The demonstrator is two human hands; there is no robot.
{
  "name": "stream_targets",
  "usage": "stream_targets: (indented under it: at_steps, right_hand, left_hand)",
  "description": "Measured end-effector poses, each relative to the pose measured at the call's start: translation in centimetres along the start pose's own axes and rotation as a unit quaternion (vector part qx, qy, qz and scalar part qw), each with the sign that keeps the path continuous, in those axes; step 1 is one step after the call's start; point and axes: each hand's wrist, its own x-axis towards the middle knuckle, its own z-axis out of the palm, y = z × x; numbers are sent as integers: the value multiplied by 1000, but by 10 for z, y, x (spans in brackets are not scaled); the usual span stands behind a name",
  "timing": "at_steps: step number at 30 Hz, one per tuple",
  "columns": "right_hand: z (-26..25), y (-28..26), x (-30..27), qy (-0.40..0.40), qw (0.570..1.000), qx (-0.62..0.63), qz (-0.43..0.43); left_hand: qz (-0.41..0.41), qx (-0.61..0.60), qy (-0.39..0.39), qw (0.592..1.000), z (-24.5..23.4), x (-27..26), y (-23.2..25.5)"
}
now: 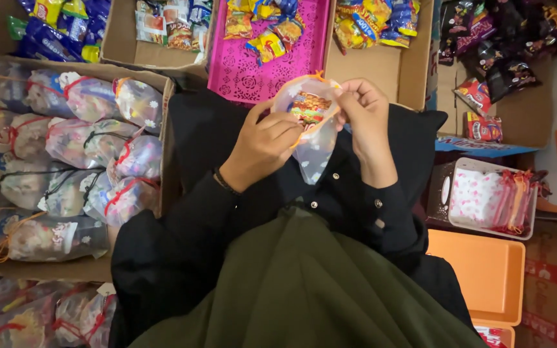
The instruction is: The person repeatedly packs small snack packets into clear plastic bags, ties each bag with a colored string, and places the finished bundles into a cardboard box. The process is repeated multiple times with different snack items.
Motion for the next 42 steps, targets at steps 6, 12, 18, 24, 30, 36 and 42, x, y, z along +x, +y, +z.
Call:
stream_targets:
  at_steps: [6,12,18,24,30,36,42]
  right_hand:
    - [-5,-4,-5,-10,1000,-3,11]
    - [9,-12,-9,-25,999,3,41]
    - [-28,1,23,-62,972,-223,-41]
    - [18,3,26,-272,948,-145,83]
    - [35,14,38,-234,935,-258,65]
    - [80,-26,50,-197,871,-432,-131]
    - [112,-18,83,-121,932,-337,-58]
  left_hand:
    - [-38,-25,-15,999,-6,6,3]
    - [-63,-15,-18,998,7,0,4]
    - [-66,-70,-15,995,7,-5,8]
    - [-20,-104,-93,990,0,-19,9]
    - [-11,-69,-89,994,-34,-7,-20]
    - [-21,-34,-82,996,-31,-27,-58]
    - [-98,-104,-4,990,-77,6,-135]
